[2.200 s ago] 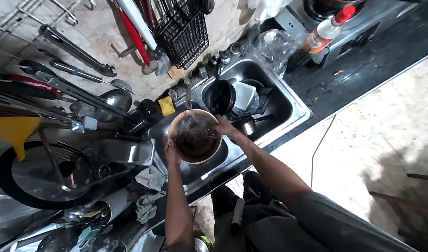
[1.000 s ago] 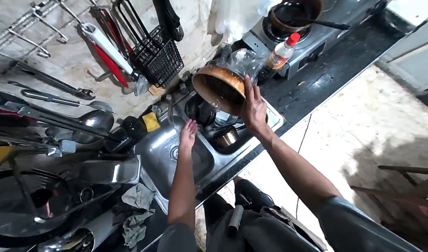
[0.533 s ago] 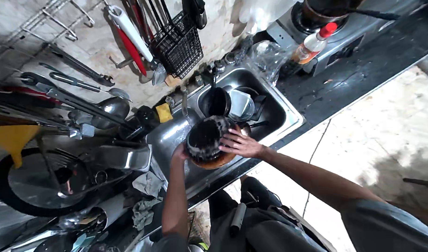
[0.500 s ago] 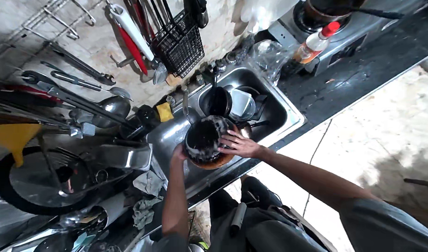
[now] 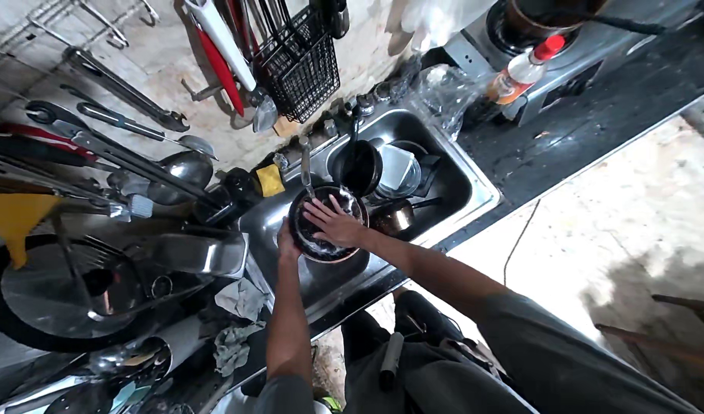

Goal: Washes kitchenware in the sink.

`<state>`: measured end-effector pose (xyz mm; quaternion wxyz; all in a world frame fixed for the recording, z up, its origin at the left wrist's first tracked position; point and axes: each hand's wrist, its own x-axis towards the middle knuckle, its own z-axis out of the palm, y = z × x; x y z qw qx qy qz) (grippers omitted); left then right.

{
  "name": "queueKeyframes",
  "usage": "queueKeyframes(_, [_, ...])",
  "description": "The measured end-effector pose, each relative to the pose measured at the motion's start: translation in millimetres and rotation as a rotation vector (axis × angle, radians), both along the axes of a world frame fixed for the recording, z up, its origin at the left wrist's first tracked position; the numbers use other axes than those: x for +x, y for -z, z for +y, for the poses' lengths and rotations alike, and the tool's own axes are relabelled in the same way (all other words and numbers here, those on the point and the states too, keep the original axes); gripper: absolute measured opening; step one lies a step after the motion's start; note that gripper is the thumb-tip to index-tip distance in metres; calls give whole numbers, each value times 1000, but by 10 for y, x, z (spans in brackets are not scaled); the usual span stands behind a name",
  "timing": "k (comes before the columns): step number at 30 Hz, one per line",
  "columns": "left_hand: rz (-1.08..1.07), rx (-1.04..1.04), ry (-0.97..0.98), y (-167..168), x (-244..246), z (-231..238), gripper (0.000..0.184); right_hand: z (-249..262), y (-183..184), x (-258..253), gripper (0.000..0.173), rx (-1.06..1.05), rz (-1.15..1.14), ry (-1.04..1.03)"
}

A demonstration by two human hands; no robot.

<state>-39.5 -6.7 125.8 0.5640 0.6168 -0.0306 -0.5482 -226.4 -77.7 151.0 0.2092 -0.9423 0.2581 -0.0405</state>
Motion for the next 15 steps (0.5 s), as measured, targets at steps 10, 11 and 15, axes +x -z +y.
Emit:
queueKeyframes(10, [-122, 54, 69, 54, 97, -74, 54, -903, -15, 482, 69, 271, 81, 465])
queueKeyframes(11, [-116, 40, 90, 74, 156, -69, 54, -972, -9, 387, 66, 353, 81, 523])
queueKeyframes(15, [-155, 61, 181, -9, 349, -135, 56, -1089, -87, -57, 81, 792, -12, 665])
